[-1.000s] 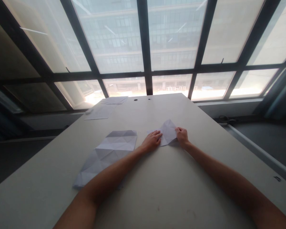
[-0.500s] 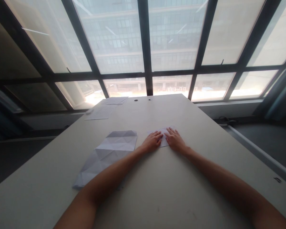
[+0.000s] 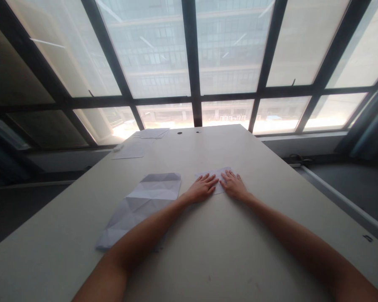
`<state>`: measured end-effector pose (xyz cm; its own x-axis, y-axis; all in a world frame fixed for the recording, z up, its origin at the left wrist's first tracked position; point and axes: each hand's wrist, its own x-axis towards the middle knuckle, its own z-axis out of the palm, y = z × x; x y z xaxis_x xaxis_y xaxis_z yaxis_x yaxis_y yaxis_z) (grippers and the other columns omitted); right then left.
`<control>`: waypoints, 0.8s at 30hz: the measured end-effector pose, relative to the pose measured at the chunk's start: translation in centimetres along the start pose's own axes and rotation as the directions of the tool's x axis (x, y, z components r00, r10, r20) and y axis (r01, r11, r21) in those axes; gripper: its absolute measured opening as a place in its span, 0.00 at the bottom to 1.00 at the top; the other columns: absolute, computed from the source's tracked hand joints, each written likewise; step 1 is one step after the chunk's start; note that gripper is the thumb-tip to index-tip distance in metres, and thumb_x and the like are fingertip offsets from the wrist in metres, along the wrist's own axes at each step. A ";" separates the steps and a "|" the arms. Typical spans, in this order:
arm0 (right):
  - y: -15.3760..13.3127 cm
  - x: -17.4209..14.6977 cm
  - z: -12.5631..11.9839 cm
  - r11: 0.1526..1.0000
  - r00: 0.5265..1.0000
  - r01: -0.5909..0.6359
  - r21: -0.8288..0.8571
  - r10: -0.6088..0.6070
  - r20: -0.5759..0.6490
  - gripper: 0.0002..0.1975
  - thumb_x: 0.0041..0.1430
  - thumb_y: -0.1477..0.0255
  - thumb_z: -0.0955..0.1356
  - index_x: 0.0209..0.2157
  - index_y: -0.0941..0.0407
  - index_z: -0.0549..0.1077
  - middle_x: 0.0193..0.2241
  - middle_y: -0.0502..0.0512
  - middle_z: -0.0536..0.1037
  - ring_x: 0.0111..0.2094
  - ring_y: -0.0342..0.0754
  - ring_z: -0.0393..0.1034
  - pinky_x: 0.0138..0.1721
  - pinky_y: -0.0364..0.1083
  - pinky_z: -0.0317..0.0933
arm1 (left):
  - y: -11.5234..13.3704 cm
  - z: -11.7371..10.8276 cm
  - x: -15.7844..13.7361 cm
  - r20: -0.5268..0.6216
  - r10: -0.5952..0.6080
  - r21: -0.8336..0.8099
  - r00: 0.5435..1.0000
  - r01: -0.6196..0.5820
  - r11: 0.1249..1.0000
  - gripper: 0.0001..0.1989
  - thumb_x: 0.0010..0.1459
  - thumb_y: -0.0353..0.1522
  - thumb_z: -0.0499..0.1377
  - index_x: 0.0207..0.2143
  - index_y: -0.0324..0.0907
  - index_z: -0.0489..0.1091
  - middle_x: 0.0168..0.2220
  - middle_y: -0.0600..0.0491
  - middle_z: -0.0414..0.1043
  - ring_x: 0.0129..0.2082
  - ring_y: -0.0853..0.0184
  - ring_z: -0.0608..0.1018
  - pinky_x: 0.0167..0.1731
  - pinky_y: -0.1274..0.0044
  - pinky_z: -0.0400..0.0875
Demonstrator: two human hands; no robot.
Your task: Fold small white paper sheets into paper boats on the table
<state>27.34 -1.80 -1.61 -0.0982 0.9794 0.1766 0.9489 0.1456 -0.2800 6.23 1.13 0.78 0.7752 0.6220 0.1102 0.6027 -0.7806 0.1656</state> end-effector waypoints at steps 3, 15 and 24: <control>0.9 0.4 0.1 0.996 0.994 -0.086 0.004 0.086 -0.072 0.25 0.68 0.62 0.59 0.62 0.58 0.64 0.65 0.68 0.59 0.67 0.59 0.49 0.65 0.62 0.41 | 0.1 -0.2 0.0 0.002 0.004 -0.009 1.000 -0.004 1.000 0.24 0.70 0.39 0.46 0.67 0.51 0.56 0.69 0.52 0.51 0.69 0.57 0.53 0.65 0.60 0.48; 1.8 0.8 -0.9 0.979 0.951 -0.089 0.185 0.139 -0.275 0.23 0.61 0.69 0.65 0.56 0.62 0.70 0.50 0.65 0.76 0.53 0.55 0.69 0.57 0.50 0.57 | 1.0 -1.0 -0.2 -0.146 -0.051 -0.024 0.988 0.048 0.999 0.16 0.66 0.38 0.53 0.54 0.49 0.70 0.58 0.52 0.69 0.59 0.61 0.68 0.61 0.67 0.59; 1.8 1.0 -0.7 0.943 0.907 0.083 0.323 0.063 -0.416 0.25 0.54 0.76 0.66 0.55 0.58 0.69 0.47 0.62 0.75 0.46 0.54 0.71 0.51 0.51 0.65 | 0.5 -0.5 -0.1 0.023 -0.053 -0.002 0.998 0.053 0.999 0.27 0.69 0.42 0.45 0.68 0.46 0.53 0.70 0.50 0.47 0.69 0.55 0.51 0.66 0.60 0.45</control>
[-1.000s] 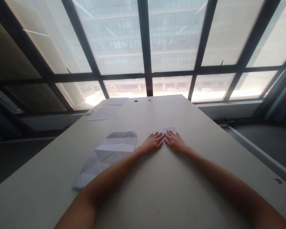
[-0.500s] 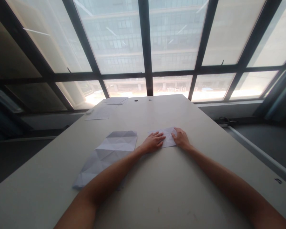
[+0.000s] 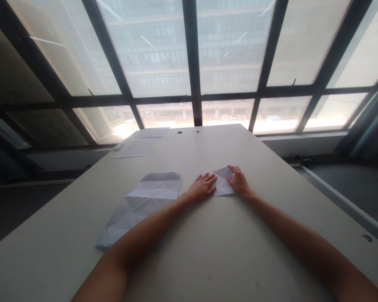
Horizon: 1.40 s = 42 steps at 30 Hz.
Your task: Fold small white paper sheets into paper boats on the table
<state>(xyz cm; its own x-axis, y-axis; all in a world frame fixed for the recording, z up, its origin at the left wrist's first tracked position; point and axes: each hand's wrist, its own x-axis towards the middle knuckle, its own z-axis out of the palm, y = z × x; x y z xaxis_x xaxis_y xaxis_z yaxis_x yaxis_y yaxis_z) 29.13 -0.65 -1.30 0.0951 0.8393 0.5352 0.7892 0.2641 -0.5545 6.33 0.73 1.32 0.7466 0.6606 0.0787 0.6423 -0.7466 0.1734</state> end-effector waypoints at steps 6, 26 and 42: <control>-0.9 -0.2 0.0 0.987 0.993 0.116 0.108 -0.112 -0.049 0.30 0.56 0.78 0.64 0.61 0.57 0.63 0.40 0.57 0.78 0.41 0.51 0.73 0.48 0.49 0.66 | -0.1 0.3 0.1 0.001 -0.004 -0.006 1.000 0.004 1.000 0.29 0.69 0.43 0.44 0.69 0.45 0.49 0.71 0.49 0.46 0.70 0.56 0.49 0.66 0.61 0.44; -3.7 -1.2 -1.5 0.960 0.879 0.280 -0.023 -0.246 0.408 0.13 0.66 0.69 0.63 0.42 0.50 0.80 0.54 0.53 0.76 0.55 0.49 0.70 0.56 0.46 0.61 | -0.6 0.9 0.4 -0.034 -0.010 0.002 0.999 0.011 1.000 0.26 0.70 0.41 0.44 0.68 0.48 0.52 0.70 0.50 0.49 0.69 0.59 0.52 0.66 0.62 0.46; -2.3 -1.1 0.3 0.951 0.873 0.287 -0.113 -0.211 0.439 0.23 0.66 0.72 0.61 0.61 0.55 0.67 0.62 0.61 0.66 0.64 0.52 0.59 0.65 0.55 0.50 | -0.6 0.9 0.4 -0.027 -0.024 -0.009 0.999 0.024 1.000 0.28 0.69 0.41 0.44 0.69 0.46 0.50 0.70 0.51 0.49 0.69 0.60 0.51 0.66 0.64 0.46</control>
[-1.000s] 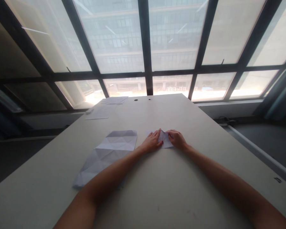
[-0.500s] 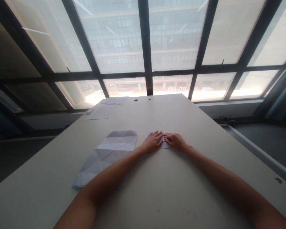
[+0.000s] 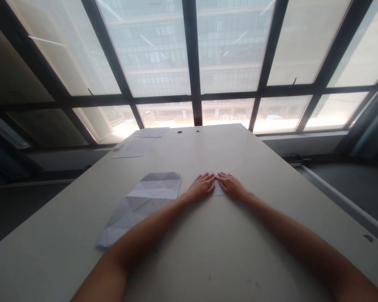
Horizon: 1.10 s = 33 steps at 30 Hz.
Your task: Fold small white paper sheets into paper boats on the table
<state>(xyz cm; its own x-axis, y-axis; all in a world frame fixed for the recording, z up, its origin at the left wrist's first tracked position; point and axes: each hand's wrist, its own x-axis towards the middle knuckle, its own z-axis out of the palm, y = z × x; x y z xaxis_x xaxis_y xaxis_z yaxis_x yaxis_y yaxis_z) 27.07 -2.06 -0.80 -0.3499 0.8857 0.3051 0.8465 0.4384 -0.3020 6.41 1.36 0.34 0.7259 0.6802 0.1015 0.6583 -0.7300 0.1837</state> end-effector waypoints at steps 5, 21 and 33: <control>-0.5 0.0 -0.6 0.998 0.998 -0.048 -0.033 0.049 0.028 0.22 0.65 0.75 0.61 0.59 0.55 0.69 0.61 0.61 0.67 0.63 0.53 0.59 0.64 0.56 0.48 | 0.1 -0.2 -0.1 0.004 -0.005 0.001 1.000 0.005 1.000 0.28 0.69 0.41 0.44 0.68 0.45 0.51 0.70 0.51 0.49 0.69 0.59 0.52 0.66 0.63 0.47; 0.2 -0.1 -0.8 0.979 0.982 -0.185 -0.088 0.188 0.023 0.23 0.66 0.61 0.64 0.58 0.55 0.70 0.63 0.65 0.64 0.66 0.57 0.53 0.63 0.59 0.46 | 0.1 -0.3 -0.1 0.008 0.013 0.018 1.000 -0.014 1.000 0.27 0.70 0.42 0.42 0.68 0.46 0.52 0.70 0.50 0.48 0.69 0.59 0.51 0.66 0.63 0.46; 0.4 0.0 -0.6 0.979 0.979 -0.201 -0.024 0.202 0.032 0.20 0.68 0.67 0.61 0.59 0.52 0.69 0.64 0.61 0.64 0.66 0.55 0.52 0.64 0.62 0.44 | 0.2 -0.7 -0.2 0.019 0.086 0.036 0.996 -0.086 0.996 0.26 0.69 0.43 0.45 0.68 0.53 0.52 0.70 0.54 0.49 0.69 0.55 0.53 0.65 0.59 0.46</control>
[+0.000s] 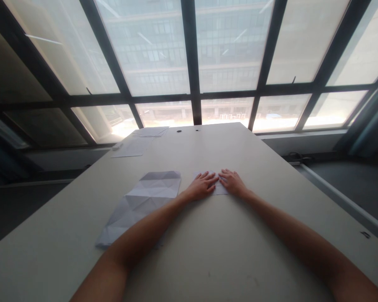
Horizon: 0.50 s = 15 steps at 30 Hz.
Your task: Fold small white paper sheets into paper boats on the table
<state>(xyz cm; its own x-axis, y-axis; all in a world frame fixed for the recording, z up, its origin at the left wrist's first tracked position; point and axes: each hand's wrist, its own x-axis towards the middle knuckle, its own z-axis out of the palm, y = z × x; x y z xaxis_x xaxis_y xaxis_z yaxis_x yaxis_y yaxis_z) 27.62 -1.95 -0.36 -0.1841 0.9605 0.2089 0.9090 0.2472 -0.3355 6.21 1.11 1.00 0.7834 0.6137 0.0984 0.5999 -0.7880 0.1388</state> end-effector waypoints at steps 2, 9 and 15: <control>0.1 0.1 0.2 1.000 0.999 -0.020 0.007 0.020 -0.035 0.19 0.68 0.72 0.60 0.58 0.53 0.70 0.62 0.60 0.66 0.65 0.52 0.56 0.64 0.59 0.46 | 0.0 -0.1 0.0 0.002 -0.001 0.002 1.000 0.001 1.000 0.26 0.69 0.43 0.45 0.67 0.53 0.54 0.70 0.54 0.50 0.68 0.55 0.53 0.65 0.60 0.46; 0.1 0.0 0.1 0.998 0.991 -0.061 -0.027 0.057 -0.118 0.20 0.65 0.78 0.59 0.55 0.56 0.73 0.58 0.61 0.72 0.60 0.50 0.62 0.62 0.51 0.51 | 0.4 -0.4 -0.1 -0.028 -0.011 0.014 1.000 0.011 1.000 0.26 0.68 0.45 0.45 0.66 0.53 0.57 0.68 0.54 0.54 0.67 0.56 0.56 0.65 0.62 0.49; -1.0 -0.6 -1.4 0.984 0.995 -0.010 -0.176 -0.007 -0.100 0.14 0.65 0.75 0.62 0.39 0.56 0.81 0.43 0.64 0.77 0.49 0.55 0.67 0.51 0.51 0.58 | 1.3 -1.4 -0.4 -0.066 -0.063 0.007 0.996 0.064 0.998 0.24 0.67 0.47 0.46 0.62 0.56 0.62 0.62 0.53 0.64 0.58 0.52 0.64 0.59 0.59 0.55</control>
<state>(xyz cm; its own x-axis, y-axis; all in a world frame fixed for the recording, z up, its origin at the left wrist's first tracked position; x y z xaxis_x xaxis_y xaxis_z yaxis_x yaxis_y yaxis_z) 27.33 -3.00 1.12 -0.1525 0.9410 0.3021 0.9626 0.2107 -0.1705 6.48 -0.08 2.50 0.7312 0.6644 0.1545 0.6500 -0.7474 0.1379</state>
